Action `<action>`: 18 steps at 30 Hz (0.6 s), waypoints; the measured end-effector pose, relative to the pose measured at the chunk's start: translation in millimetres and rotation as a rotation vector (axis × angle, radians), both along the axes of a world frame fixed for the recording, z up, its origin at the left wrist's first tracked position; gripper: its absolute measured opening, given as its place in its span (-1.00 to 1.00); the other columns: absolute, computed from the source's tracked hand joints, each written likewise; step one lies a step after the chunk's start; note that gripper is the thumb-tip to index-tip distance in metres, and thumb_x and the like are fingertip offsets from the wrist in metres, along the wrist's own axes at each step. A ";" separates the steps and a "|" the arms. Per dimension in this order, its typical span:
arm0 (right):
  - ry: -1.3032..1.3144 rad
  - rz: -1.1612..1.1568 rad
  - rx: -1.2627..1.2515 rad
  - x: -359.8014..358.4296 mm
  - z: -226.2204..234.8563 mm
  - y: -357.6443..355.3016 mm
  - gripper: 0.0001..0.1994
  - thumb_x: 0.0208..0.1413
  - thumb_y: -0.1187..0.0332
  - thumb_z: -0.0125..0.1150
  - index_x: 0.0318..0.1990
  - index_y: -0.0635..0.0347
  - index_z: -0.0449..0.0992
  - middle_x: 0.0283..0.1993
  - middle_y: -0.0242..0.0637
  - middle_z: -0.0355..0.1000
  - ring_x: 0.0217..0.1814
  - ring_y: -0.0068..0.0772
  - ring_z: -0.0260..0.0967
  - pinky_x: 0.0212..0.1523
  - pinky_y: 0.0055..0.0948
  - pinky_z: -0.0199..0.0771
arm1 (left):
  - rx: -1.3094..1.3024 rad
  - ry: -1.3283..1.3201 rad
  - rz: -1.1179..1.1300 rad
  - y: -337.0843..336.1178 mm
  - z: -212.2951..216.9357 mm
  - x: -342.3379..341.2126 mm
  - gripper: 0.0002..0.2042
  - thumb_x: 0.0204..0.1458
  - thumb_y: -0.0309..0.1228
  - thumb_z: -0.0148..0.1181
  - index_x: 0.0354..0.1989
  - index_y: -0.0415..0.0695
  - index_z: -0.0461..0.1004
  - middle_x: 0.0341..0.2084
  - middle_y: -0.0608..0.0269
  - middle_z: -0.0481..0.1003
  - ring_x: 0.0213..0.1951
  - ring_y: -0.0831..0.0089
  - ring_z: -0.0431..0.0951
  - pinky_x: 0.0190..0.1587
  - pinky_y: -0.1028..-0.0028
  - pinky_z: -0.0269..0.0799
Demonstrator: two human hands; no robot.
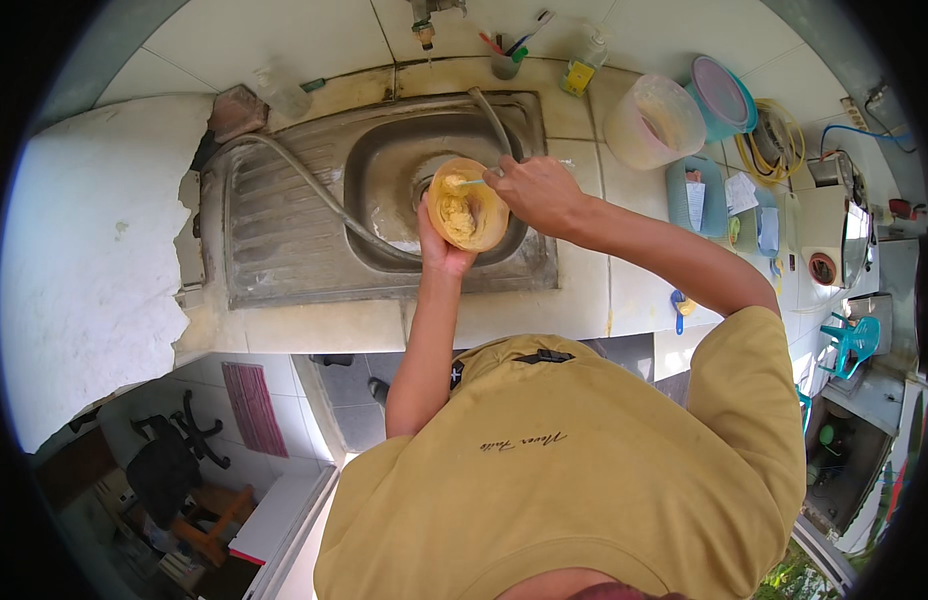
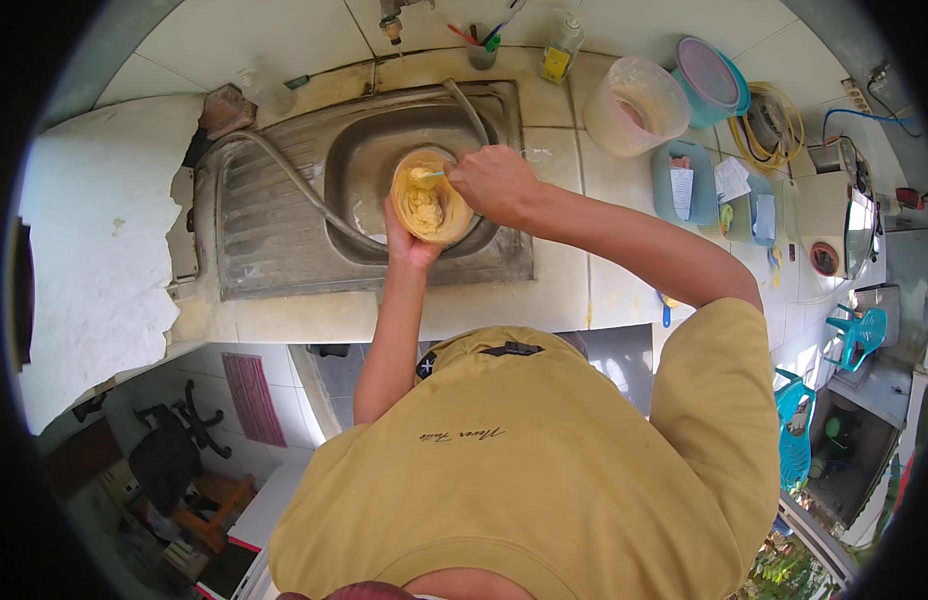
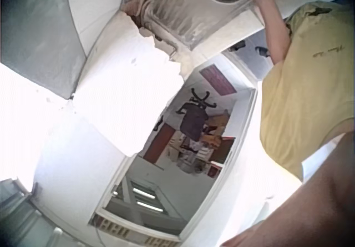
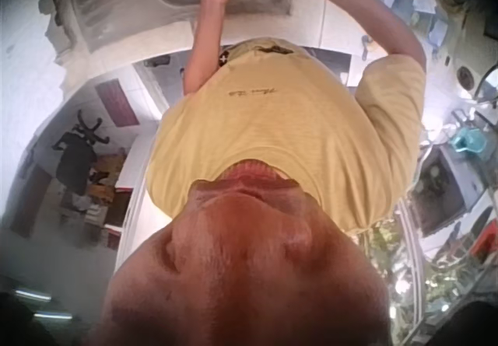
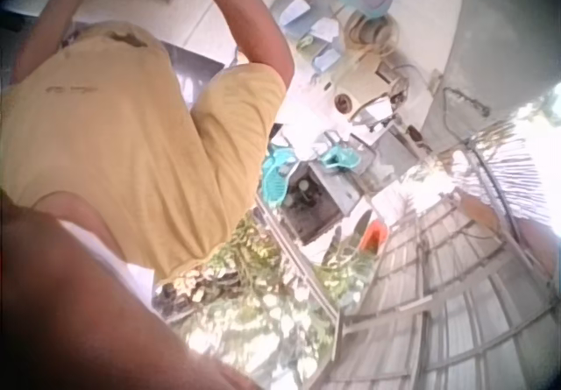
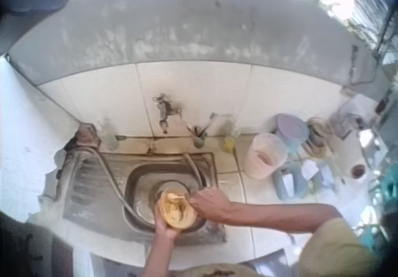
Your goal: The person scoops a yellow paste from a small bowl onto a countertop, then rinses the bowl under a tap. They add a white powder from a larger container into the bowl, rinse the bowl again, and mix the contents with a blue spatula. The person briefly walks into an adjacent room, picks up a small container, returns to the kitchen, and continues mixing the paste.
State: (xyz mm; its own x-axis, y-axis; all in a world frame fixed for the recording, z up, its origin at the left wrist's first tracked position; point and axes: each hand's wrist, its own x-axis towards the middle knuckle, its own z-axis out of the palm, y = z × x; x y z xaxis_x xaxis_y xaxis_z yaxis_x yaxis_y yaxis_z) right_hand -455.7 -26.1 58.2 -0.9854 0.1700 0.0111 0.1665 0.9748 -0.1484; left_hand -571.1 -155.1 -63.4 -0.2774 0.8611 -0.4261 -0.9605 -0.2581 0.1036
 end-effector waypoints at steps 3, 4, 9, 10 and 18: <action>-0.033 0.072 0.008 8.1 -4.6 -11.0 -0.88 -0.03 0.48 0.11 -0.34 0.29 0.53 -0.45 -0.02 0.49 -0.43 -0.03 0.52 -0.46 -0.17 0.50 | 0.012 0.043 -0.025 1.1 2.4 -4.6 -0.46 0.20 0.07 -0.17 0.17 -0.07 0.33 0.08 0.14 0.41 0.10 0.19 0.43 0.13 0.07 0.39; -0.083 0.110 -0.013 10.4 -4.1 -13.1 -0.88 -0.02 0.48 0.11 -0.34 0.30 0.52 -0.45 -0.03 0.49 -0.43 -0.04 0.52 -0.47 -0.17 0.50 | 0.016 0.066 -0.041 0.9 -1.7 -5.3 -0.46 0.21 0.07 -0.18 0.16 -0.07 0.33 0.07 0.14 0.41 0.10 0.18 0.43 0.13 0.07 0.39; -0.016 0.076 0.038 3.8 2.4 1.9 -0.87 -0.02 0.46 0.11 -0.30 0.26 0.50 -0.39 -0.07 0.47 -0.41 -0.06 0.52 -0.44 -0.18 0.50 | 0.042 0.049 -0.011 3.4 8.2 -6.1 -0.46 0.21 0.07 -0.20 0.16 -0.07 0.33 0.07 0.12 0.42 0.10 0.15 0.42 0.13 0.06 0.39; 0.022 0.099 0.023 6.3 -0.5 1.1 -0.89 -0.02 0.45 0.12 -0.38 0.28 0.52 -0.43 -0.05 0.49 -0.43 -0.06 0.52 -0.45 -0.18 0.50 | 0.007 0.066 -0.016 4.2 13.6 -7.0 -0.46 0.21 0.07 -0.20 0.16 -0.07 0.33 0.07 0.12 0.42 0.10 0.15 0.43 0.13 0.07 0.39; -0.109 0.095 -0.042 7.7 -2.7 -9.1 -0.90 -0.03 0.44 0.12 -0.42 0.26 0.53 -0.41 -0.03 0.48 -0.41 -0.04 0.52 -0.44 -0.16 0.50 | -0.078 0.114 0.003 -3.6 11.5 -3.8 -0.45 0.21 0.08 -0.20 0.16 -0.09 0.33 0.06 0.12 0.43 0.10 0.18 0.43 0.14 0.12 0.39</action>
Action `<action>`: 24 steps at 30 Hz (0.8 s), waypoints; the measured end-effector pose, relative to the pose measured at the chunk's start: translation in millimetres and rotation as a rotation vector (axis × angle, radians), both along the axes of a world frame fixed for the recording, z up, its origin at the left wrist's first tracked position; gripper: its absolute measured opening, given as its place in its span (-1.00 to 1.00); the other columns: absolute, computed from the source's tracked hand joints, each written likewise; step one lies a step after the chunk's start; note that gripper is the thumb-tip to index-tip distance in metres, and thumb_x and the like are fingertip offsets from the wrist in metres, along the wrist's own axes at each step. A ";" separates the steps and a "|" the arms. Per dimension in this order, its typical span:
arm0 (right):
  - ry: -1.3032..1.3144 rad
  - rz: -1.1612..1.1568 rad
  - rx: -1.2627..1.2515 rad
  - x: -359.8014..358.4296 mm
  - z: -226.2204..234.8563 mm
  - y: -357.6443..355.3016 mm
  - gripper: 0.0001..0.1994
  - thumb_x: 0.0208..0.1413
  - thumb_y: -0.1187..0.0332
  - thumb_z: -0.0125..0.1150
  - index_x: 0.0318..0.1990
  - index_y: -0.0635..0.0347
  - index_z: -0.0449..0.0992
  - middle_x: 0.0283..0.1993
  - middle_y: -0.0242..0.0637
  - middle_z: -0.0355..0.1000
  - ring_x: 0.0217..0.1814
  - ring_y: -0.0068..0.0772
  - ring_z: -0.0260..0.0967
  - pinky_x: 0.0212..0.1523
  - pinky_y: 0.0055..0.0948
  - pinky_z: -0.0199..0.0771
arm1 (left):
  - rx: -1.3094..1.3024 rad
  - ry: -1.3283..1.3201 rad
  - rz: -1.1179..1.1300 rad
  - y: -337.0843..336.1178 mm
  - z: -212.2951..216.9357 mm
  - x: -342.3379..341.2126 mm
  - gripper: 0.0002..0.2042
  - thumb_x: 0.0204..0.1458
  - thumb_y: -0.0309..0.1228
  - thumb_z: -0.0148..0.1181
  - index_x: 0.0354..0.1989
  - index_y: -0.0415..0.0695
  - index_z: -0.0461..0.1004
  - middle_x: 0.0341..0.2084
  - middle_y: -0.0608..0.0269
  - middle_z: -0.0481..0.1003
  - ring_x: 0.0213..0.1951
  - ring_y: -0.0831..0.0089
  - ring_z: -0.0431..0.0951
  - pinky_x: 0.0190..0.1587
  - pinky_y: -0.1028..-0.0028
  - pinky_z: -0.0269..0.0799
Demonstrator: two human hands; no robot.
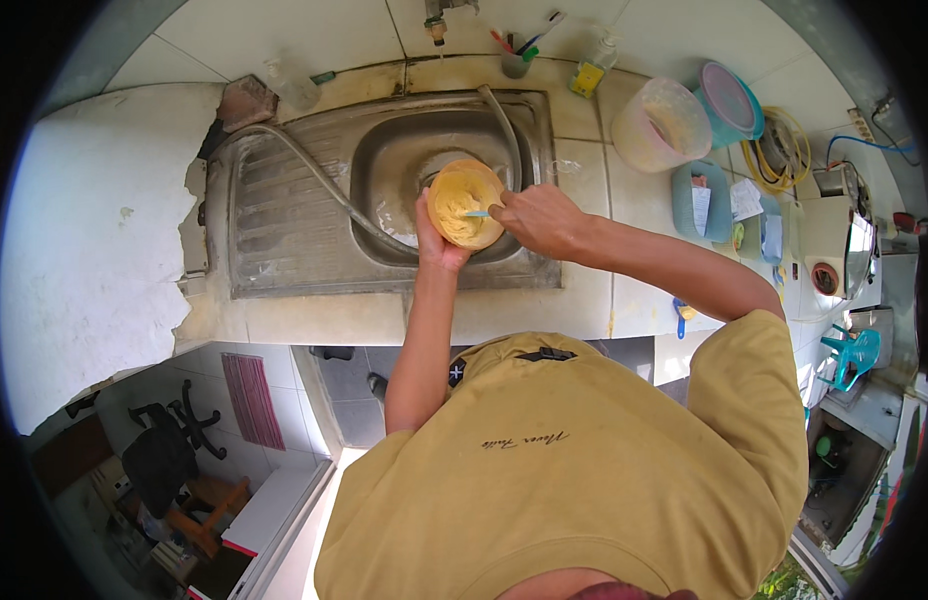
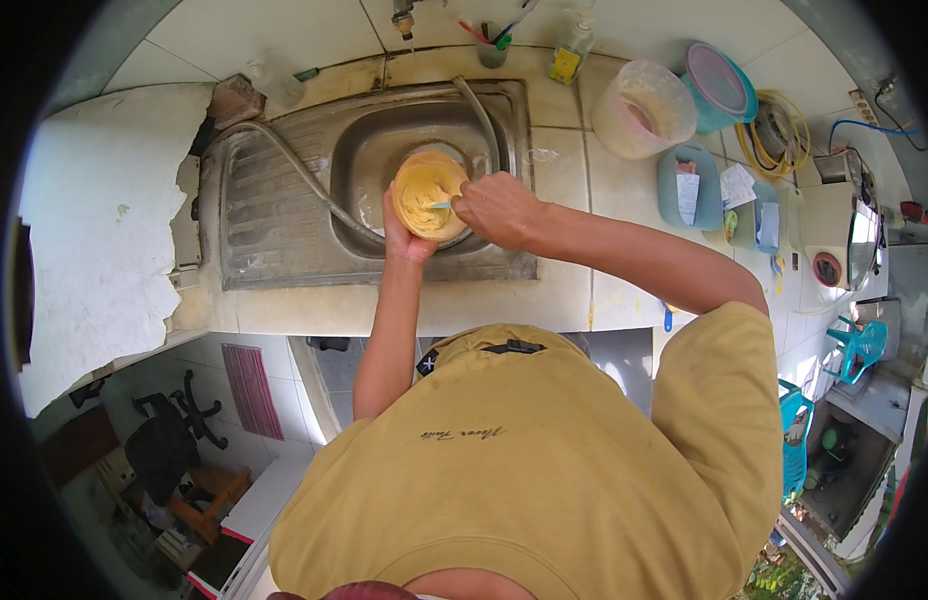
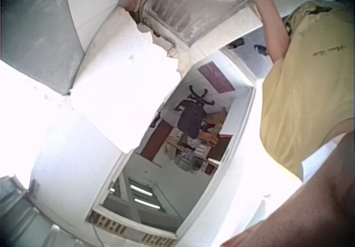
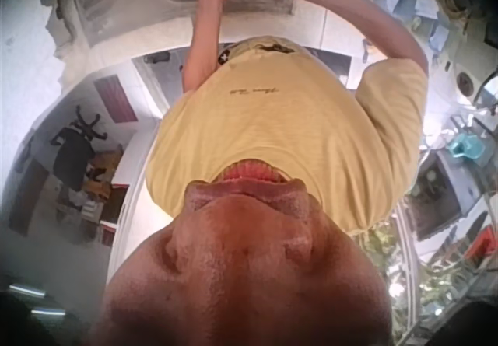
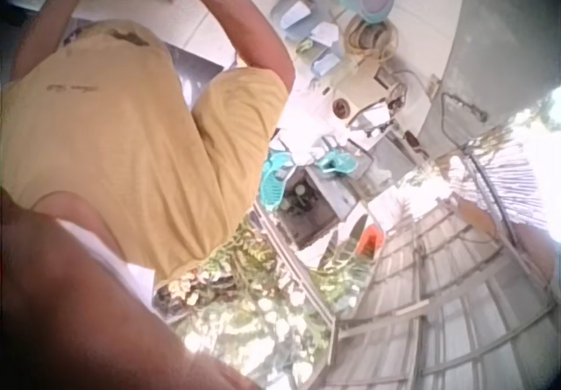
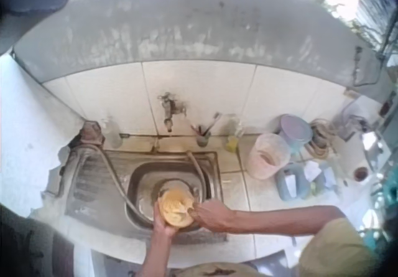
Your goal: The person scoops a yellow paste from a small bowl onto a countertop, then rinses the bowl under a tap. They add a white powder from a larger container into the bowl, rinse the bowl again, and mix the contents with a blue spatula. The person briefly walks into an adjacent room, picks up a small container, returns to the kitchen, and continues mixing the paste.
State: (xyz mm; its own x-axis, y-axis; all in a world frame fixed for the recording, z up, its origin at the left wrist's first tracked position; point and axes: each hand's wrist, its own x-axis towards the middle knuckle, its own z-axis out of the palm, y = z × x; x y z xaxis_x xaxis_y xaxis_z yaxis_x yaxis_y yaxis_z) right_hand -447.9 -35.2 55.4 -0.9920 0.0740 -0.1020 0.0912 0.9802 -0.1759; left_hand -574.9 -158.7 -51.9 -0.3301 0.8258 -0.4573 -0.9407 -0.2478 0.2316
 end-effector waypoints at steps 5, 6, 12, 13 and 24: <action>0.116 -0.192 -0.030 -3.1 -7.5 10.3 -0.87 -0.01 0.43 0.11 -0.44 0.30 0.53 -0.44 0.00 0.48 -0.40 -0.01 0.51 -0.43 -0.13 0.49 | -0.043 0.064 0.112 -5.4 -4.3 4.4 -0.46 0.22 0.05 -0.17 0.15 -0.12 0.34 0.05 0.14 0.44 0.08 0.21 0.44 0.14 0.13 0.38; 0.036 -0.264 -0.083 3.1 -17.4 11.1 -0.86 0.00 0.43 0.11 -0.42 0.31 0.54 -0.45 0.02 0.48 -0.41 0.01 0.51 -0.43 -0.12 0.49 | -0.027 0.108 0.132 -4.5 -4.5 3.4 -0.46 0.22 0.06 -0.16 0.15 -0.12 0.33 0.05 0.16 0.44 0.08 0.23 0.44 0.14 0.17 0.38; 0.044 -0.504 -0.663 21.5 -49.1 -32.1 -0.83 0.03 0.42 0.10 -0.38 0.35 0.56 -0.47 0.08 0.48 -0.43 0.09 0.49 -0.40 -0.04 0.46 | 0.025 0.335 0.253 4.0 -23.8 7.5 -0.45 0.25 0.04 -0.22 0.18 -0.15 0.28 0.07 0.19 0.41 0.10 0.31 0.41 0.17 0.28 0.33; 0.065 -0.479 -0.621 15.1 -38.5 -31.6 -0.84 0.02 0.42 0.11 -0.38 0.35 0.57 -0.47 0.08 0.48 -0.43 0.09 0.49 -0.40 -0.04 0.46 | 0.022 0.318 0.260 2.4 -24.4 6.6 -0.46 0.26 0.03 -0.24 0.19 -0.15 0.27 0.08 0.19 0.40 0.11 0.31 0.40 0.17 0.28 0.32; -0.013 -0.087 -0.024 -2.3 5.3 -5.5 -0.77 -0.09 0.53 0.11 -0.24 0.26 0.59 -0.43 -0.09 0.49 -0.38 0.00 0.51 -0.40 -0.13 0.51 | 0.078 0.164 0.148 12.5 -8.0 3.4 -0.49 0.27 0.00 -0.29 0.21 -0.09 0.27 0.13 0.17 0.37 0.16 0.27 0.37 0.20 0.23 0.30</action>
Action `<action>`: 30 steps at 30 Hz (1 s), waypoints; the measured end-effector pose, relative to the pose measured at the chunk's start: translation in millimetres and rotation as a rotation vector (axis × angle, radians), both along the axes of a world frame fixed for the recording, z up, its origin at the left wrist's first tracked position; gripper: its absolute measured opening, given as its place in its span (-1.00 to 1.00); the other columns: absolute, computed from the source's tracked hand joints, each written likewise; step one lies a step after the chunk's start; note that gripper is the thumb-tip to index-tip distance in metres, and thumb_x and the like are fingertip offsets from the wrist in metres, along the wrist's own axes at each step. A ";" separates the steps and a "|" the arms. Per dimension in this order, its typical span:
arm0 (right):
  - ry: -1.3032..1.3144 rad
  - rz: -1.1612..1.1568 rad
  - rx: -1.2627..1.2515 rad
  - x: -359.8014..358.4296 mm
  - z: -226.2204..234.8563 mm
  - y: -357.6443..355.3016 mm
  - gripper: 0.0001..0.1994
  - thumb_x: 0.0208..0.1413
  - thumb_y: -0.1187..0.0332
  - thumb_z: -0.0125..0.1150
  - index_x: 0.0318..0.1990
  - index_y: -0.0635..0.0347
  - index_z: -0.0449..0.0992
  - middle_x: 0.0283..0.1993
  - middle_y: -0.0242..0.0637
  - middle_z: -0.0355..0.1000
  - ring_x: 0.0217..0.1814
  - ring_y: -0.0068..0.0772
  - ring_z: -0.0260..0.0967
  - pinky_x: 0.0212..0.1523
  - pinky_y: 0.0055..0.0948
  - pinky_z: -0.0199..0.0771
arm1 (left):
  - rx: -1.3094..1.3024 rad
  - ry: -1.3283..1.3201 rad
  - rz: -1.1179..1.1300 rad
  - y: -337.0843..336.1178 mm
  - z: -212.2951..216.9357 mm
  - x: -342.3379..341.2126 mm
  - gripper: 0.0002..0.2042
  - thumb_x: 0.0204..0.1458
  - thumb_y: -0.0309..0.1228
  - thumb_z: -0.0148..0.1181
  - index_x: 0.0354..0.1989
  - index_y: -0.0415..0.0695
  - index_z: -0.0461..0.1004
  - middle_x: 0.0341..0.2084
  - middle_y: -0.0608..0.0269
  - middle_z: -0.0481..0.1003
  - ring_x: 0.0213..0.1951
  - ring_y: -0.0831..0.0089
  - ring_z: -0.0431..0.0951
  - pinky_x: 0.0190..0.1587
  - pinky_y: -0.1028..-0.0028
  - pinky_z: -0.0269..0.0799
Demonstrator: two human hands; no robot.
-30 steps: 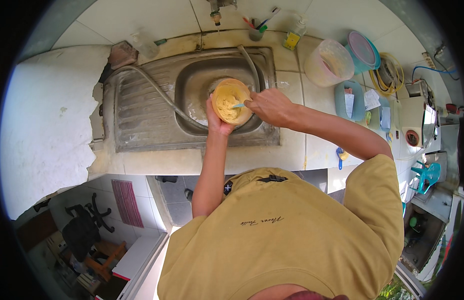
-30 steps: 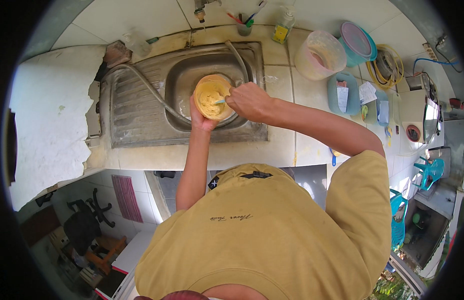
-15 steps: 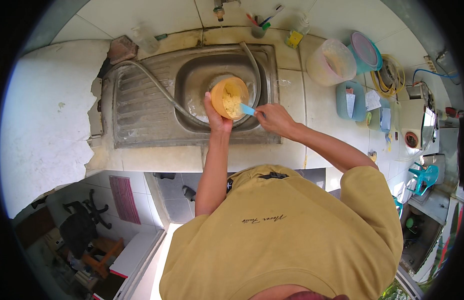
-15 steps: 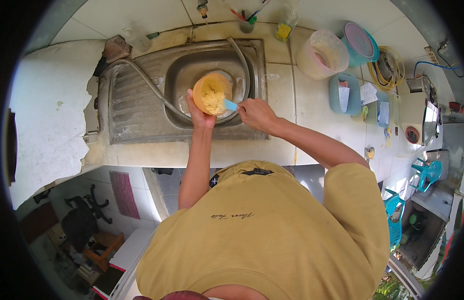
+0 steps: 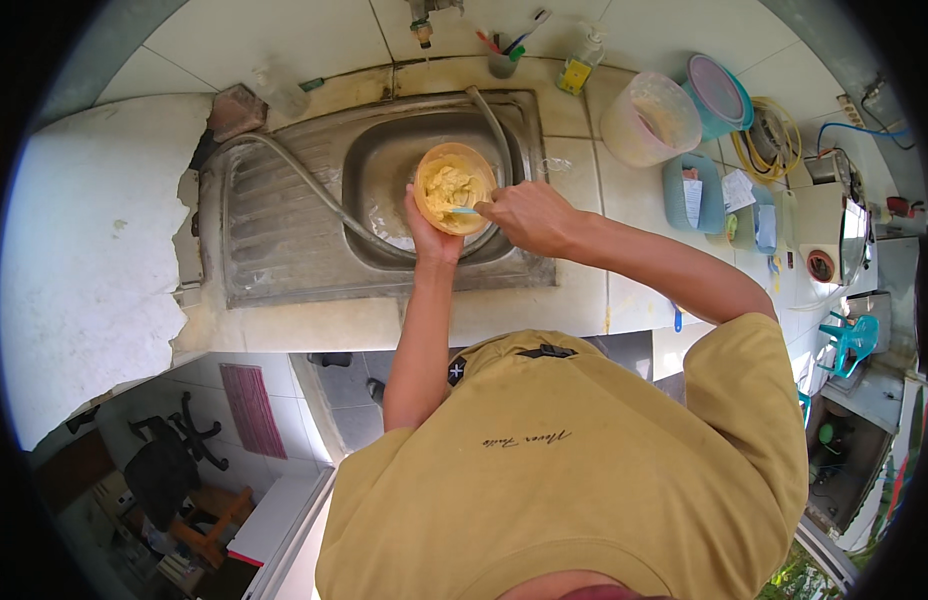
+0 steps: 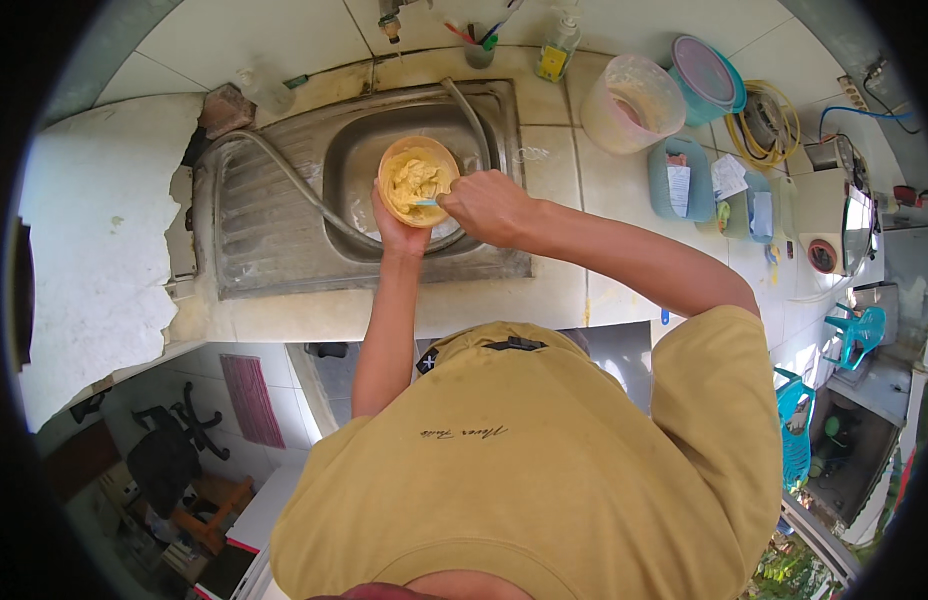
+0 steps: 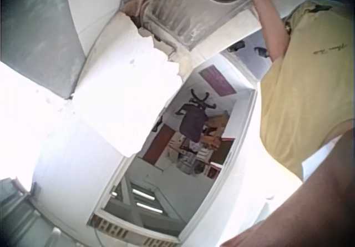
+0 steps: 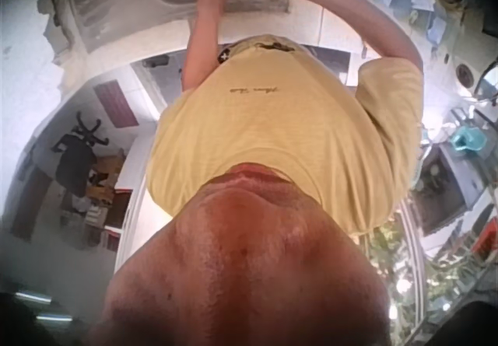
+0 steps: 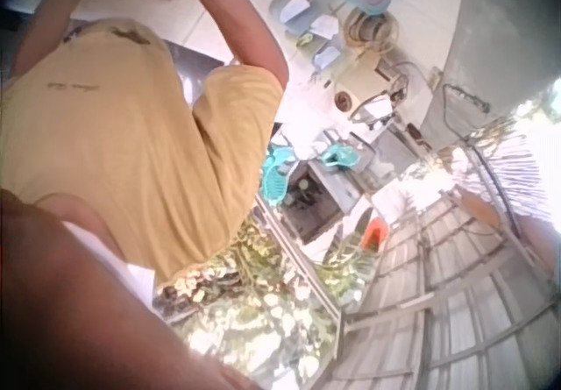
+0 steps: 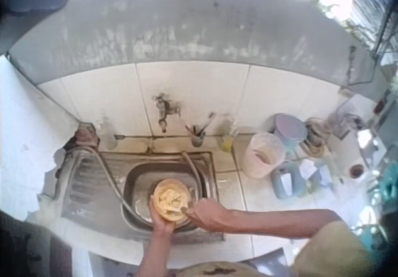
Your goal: The person scoops a yellow paste from a small bowl onto a countertop, then rinses the bowl under a tap. They add a white powder from a larger container into the bowl, rinse the bowl again, and mix the contents with a blue spatula. The person briefly walks into an adjacent room, picks up a small container, returns to the kitchen, and continues mixing the paste.
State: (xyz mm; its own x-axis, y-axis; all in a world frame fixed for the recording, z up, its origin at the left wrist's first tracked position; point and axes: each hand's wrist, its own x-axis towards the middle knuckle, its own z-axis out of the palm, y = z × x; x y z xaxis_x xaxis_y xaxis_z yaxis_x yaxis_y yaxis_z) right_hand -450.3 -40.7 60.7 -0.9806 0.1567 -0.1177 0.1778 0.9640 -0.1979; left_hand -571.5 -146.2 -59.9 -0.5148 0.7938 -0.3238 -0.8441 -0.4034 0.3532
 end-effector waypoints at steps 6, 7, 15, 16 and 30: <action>-0.028 0.094 0.086 -21.9 16.5 18.0 -0.91 -0.10 0.53 0.11 -0.44 0.26 0.55 -0.51 -0.08 0.48 -0.42 -0.01 0.50 -0.44 -0.13 0.49 | -0.041 0.009 -0.012 -2.4 3.8 3.0 -0.50 0.25 -0.01 -0.25 0.17 -0.11 0.31 0.08 0.17 0.41 0.14 0.27 0.39 0.17 0.20 0.34; -0.058 0.134 0.066 -15.1 11.9 10.3 -0.93 -0.10 0.52 0.12 -0.47 0.26 0.54 -0.52 -0.08 0.47 -0.43 -0.01 0.50 -0.45 -0.14 0.49 | -0.044 0.014 -0.042 -2.5 5.4 -0.7 -0.50 0.25 -0.01 -0.24 0.16 -0.11 0.31 0.08 0.17 0.41 0.13 0.28 0.40 0.17 0.20 0.35; -0.042 0.148 0.081 -16.8 8.5 6.0 -0.93 -0.13 0.49 0.17 -0.58 0.25 0.50 -0.53 -0.05 0.47 -0.44 -0.02 0.51 -0.48 -0.15 0.49 | -0.036 0.017 -0.038 -6.5 -1.4 -9.8 -0.51 0.24 -0.01 -0.24 0.14 -0.11 0.32 0.05 0.18 0.43 0.09 0.27 0.42 0.16 0.21 0.36; -0.067 0.174 0.070 -13.7 6.7 5.6 -0.92 -0.13 0.50 0.17 -0.60 0.25 0.49 -0.53 -0.05 0.47 -0.44 -0.02 0.51 -0.47 -0.15 0.49 | -0.030 0.007 -0.039 -6.9 -4.5 -11.6 -0.51 0.24 -0.01 -0.25 0.14 -0.11 0.33 0.05 0.18 0.43 0.09 0.27 0.43 0.15 0.21 0.36; 0.015 0.134 0.001 -19.2 -0.6 -6.3 -0.94 -0.12 0.51 0.15 -0.48 0.24 0.54 -0.57 -0.06 0.47 -0.48 -0.03 0.51 -0.52 -0.19 0.48 | -0.005 0.034 0.040 -2.7 6.7 -21.6 -0.48 0.24 0.01 -0.29 0.15 -0.10 0.32 0.05 0.18 0.43 0.09 0.24 0.43 0.14 0.19 0.38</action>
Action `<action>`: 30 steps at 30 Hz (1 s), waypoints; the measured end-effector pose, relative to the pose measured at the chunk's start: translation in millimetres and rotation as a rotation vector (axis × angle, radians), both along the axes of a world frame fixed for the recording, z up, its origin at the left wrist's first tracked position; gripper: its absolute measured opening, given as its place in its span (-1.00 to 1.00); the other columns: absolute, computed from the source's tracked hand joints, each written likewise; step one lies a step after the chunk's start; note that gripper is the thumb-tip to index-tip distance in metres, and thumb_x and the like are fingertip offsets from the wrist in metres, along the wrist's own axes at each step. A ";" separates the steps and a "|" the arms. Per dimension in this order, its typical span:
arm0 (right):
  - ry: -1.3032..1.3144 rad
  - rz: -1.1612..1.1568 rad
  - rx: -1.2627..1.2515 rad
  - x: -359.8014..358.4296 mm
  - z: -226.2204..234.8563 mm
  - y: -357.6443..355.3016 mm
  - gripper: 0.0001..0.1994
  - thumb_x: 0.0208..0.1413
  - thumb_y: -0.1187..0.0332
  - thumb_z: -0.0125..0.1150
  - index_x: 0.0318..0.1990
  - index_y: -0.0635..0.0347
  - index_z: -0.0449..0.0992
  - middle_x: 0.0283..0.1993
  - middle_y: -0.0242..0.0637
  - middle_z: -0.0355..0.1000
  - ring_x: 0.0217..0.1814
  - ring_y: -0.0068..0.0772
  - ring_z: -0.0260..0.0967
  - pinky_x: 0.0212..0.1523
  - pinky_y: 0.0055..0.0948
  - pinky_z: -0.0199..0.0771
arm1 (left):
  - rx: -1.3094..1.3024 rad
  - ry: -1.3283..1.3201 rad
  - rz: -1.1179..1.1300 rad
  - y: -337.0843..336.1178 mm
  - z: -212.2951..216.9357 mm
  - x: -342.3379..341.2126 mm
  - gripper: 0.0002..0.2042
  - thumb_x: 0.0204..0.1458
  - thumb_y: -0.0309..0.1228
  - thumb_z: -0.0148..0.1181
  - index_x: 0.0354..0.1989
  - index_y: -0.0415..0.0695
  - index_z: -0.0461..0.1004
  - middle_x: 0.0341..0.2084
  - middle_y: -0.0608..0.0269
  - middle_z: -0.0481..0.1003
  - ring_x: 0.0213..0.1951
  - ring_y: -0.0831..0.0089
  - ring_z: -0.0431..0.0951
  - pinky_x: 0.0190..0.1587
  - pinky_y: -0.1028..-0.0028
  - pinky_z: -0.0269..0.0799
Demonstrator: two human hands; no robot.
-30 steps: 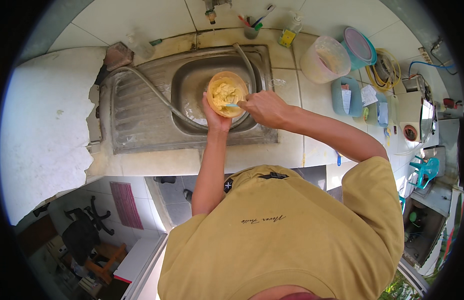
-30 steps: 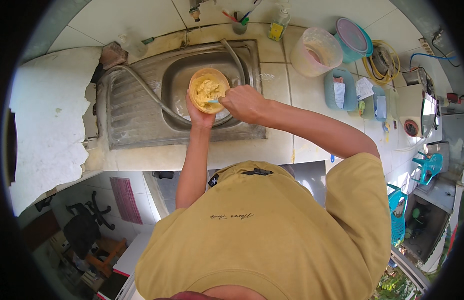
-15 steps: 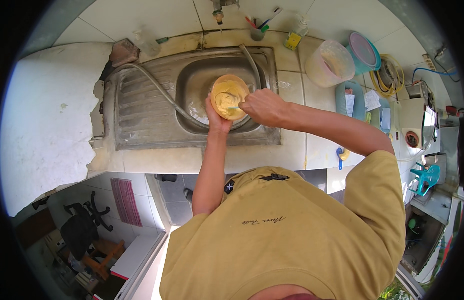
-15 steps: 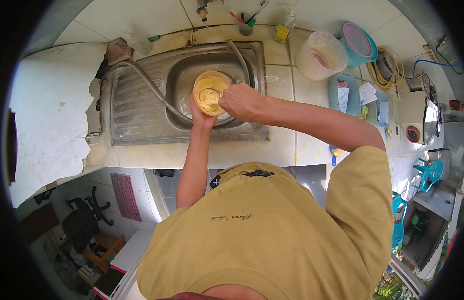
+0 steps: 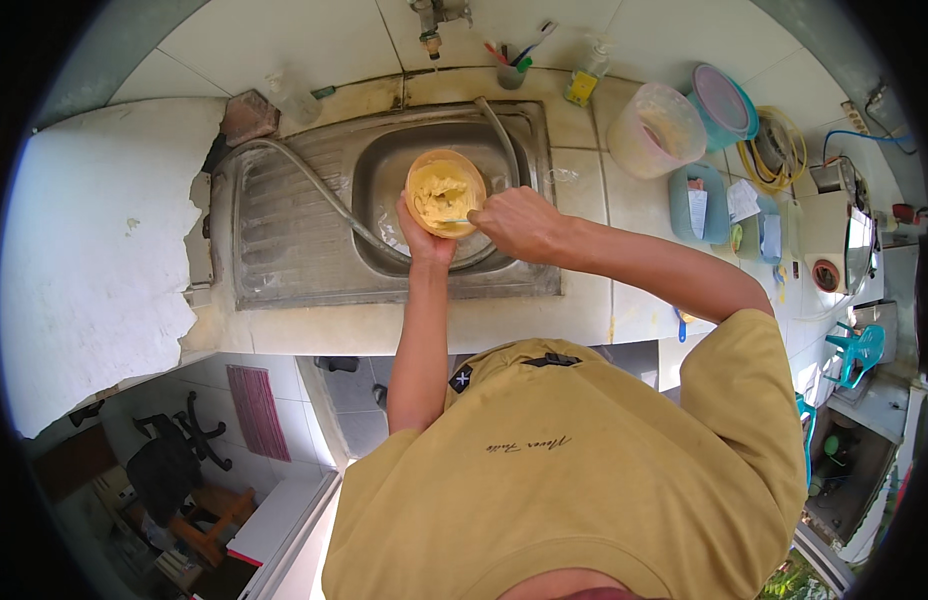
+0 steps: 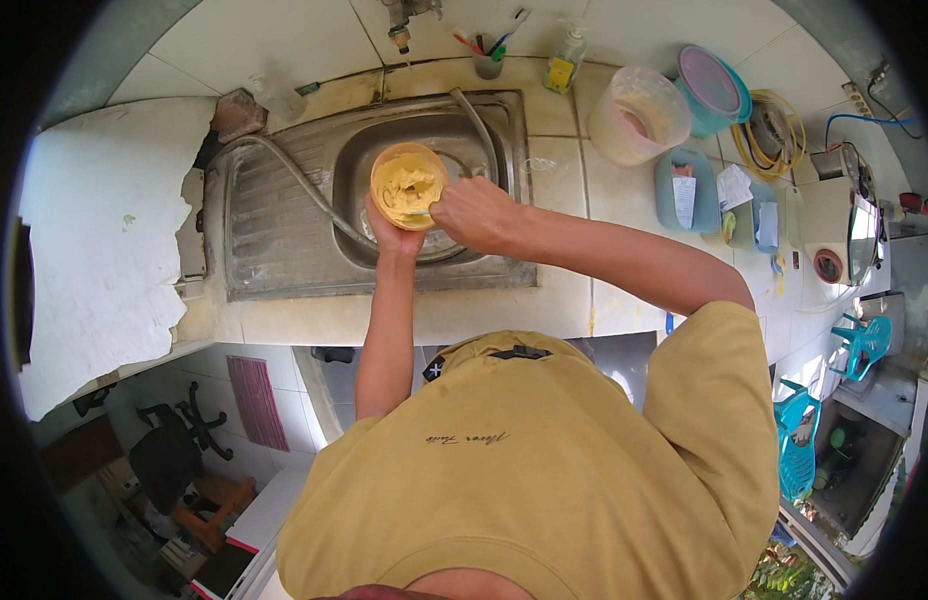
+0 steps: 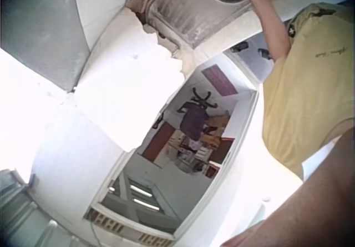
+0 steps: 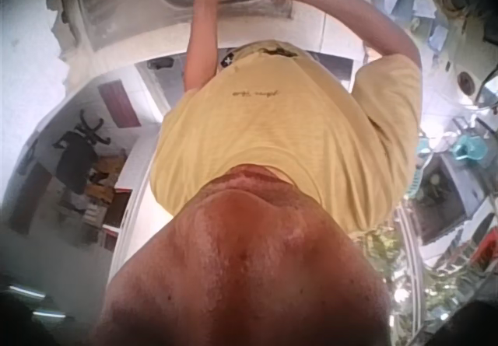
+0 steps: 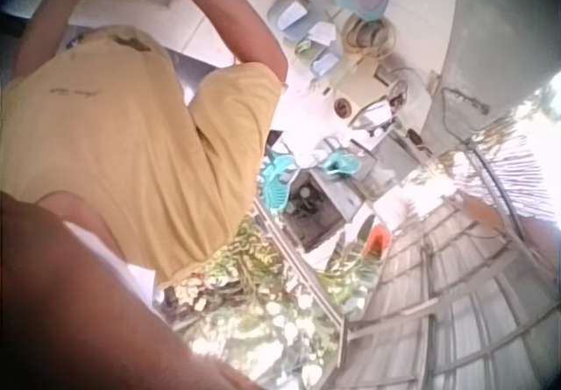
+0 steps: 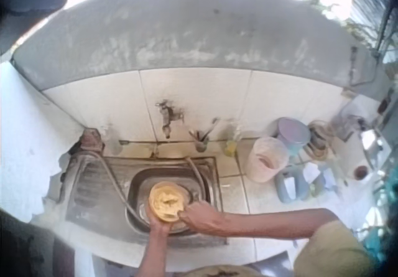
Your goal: The person scoops a yellow paste from a small bowl onto a countertop, then rinses the bowl under a tap. They add a white powder from a larger container into the bowl, rinse the bowl again, and mix the contents with a blue spatula. The person briefly walks into an adjacent room, picks up a small container, returns to the kitchen, and continues mixing the paste.
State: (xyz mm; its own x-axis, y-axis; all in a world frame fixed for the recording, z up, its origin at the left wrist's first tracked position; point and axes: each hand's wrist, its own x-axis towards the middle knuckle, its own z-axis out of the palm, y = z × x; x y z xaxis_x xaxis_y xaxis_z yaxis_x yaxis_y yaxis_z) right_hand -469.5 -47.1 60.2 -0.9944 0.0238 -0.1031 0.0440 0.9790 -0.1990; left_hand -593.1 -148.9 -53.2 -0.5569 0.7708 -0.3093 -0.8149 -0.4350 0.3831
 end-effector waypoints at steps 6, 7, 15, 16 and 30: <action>0.027 -0.068 0.065 -2.5 7.4 -0.8 -0.90 -0.14 0.46 0.17 -0.58 0.23 0.58 -0.53 -0.06 0.51 -0.46 -0.08 0.54 -0.48 -0.19 0.53 | -0.009 -0.058 0.027 7.6 -8.6 13.5 -0.48 0.23 0.01 -0.29 0.15 -0.10 0.33 0.06 0.19 0.43 0.09 0.24 0.43 0.15 0.21 0.37; -0.008 -0.035 0.036 4.0 6.6 -9.2 -0.90 -0.14 0.46 0.18 -0.58 0.22 0.59 -0.53 -0.08 0.52 -0.45 -0.10 0.54 -0.49 -0.20 0.53 | -0.001 -0.055 0.021 7.3 -7.2 13.7 -0.48 0.23 0.01 -0.29 0.15 -0.10 0.33 0.06 0.20 0.43 0.09 0.25 0.43 0.15 0.21 0.37; 0.019 0.115 0.078 24.2 13.9 -3.5 -0.88 -0.09 0.43 0.16 -0.54 0.31 0.52 -0.47 -0.12 0.48 -0.45 -0.13 0.53 -0.50 -0.29 0.51 | -0.044 -0.100 -0.133 1.7 -4.6 15.9 -0.51 0.24 -0.02 -0.23 0.13 -0.11 0.35 0.05 0.15 0.45 0.08 0.24 0.45 0.14 0.22 0.38; 0.008 0.197 0.148 27.4 23.5 -3.3 -0.88 -0.09 0.43 0.16 -0.53 0.31 0.52 -0.45 -0.15 0.48 -0.44 -0.15 0.53 -0.49 -0.30 0.51 | -0.103 -0.071 -0.232 -1.9 -1.3 11.5 -0.50 0.24 0.01 -0.24 0.14 -0.10 0.34 0.04 0.16 0.45 0.09 0.25 0.44 0.14 0.22 0.39; -0.165 -0.156 0.035 31.3 24.4 47.8 -0.86 -0.01 0.40 0.14 -0.46 0.26 0.58 -0.59 -0.01 0.44 -0.54 -0.05 0.43 -0.49 -0.19 0.42 | -0.175 0.239 -0.282 -20.3 30.2 13.9 -0.43 0.26 0.07 -0.20 0.20 -0.16 0.27 0.08 0.13 0.41 0.10 0.31 0.44 0.11 0.25 0.42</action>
